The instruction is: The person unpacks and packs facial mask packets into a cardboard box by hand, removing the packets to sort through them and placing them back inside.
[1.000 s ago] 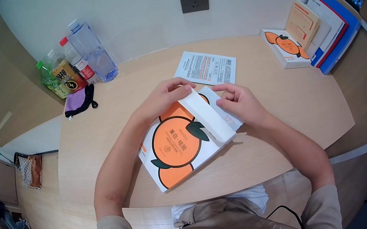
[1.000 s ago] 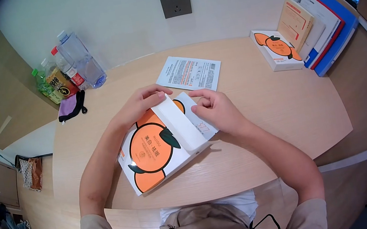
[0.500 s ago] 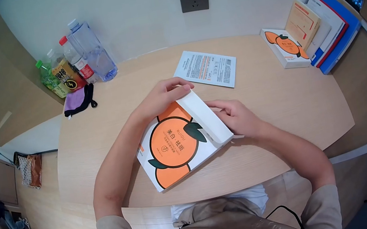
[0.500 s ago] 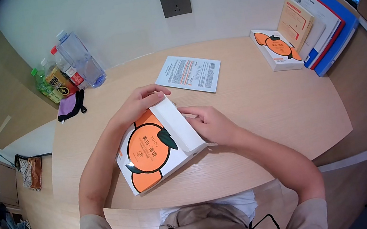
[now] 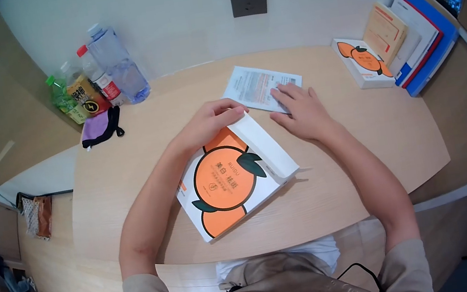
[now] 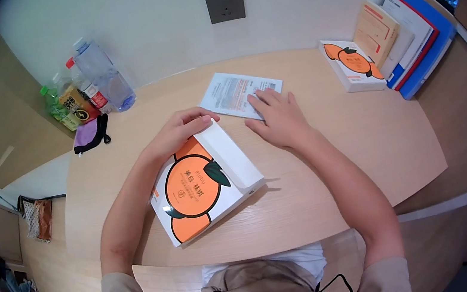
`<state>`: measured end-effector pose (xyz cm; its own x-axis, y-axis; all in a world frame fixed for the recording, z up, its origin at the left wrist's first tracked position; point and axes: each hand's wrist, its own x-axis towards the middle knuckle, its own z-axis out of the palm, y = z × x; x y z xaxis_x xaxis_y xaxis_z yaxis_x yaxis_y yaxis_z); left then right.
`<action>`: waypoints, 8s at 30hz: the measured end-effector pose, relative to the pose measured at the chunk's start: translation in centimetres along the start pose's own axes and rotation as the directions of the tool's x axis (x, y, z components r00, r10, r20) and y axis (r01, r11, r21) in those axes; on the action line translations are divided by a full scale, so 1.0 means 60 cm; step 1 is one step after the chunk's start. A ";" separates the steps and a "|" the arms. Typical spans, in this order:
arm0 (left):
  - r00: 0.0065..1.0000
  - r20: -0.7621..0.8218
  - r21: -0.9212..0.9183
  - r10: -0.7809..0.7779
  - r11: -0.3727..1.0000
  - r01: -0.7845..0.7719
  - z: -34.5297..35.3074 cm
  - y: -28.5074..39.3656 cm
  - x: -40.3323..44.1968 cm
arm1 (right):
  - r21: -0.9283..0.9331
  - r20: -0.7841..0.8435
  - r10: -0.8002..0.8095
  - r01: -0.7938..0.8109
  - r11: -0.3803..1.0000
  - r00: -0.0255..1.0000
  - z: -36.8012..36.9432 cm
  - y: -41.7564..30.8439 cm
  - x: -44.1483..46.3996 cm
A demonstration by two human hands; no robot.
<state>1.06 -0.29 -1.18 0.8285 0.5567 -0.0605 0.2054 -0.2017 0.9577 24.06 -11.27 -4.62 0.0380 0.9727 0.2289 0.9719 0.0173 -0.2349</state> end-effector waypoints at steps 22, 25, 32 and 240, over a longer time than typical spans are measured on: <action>0.999 -0.035 -0.023 -0.042 0.999 0.041 -0.005 -0.004 0.001 | -0.155 -0.035 -0.001 -0.004 0.988 0.999 -0.035 -0.033 -0.031; 0.995 -0.090 -0.087 -0.039 0.996 0.032 -0.015 -0.001 -0.001 | 0.332 -0.327 0.282 -0.170 0.928 0.902 -0.064 -0.023 -0.035; 0.979 -0.204 -0.154 -0.012 0.988 -0.020 -0.033 0.003 -0.002 | 0.995 -0.074 0.502 0.032 0.092 0.862 -0.030 0.022 -0.025; 0.542 -0.505 0.195 0.671 0.701 -0.686 0.027 0.047 -0.032 | 0.340 -0.666 -0.336 0.672 0.658 0.666 -0.128 -0.076 0.008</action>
<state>0.89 -3.24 1.20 0.3237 0.5736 0.7525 -0.3232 -0.6804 0.6577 21.45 -12.65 3.79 -0.1465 0.4880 0.8605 0.5862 0.7435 -0.3218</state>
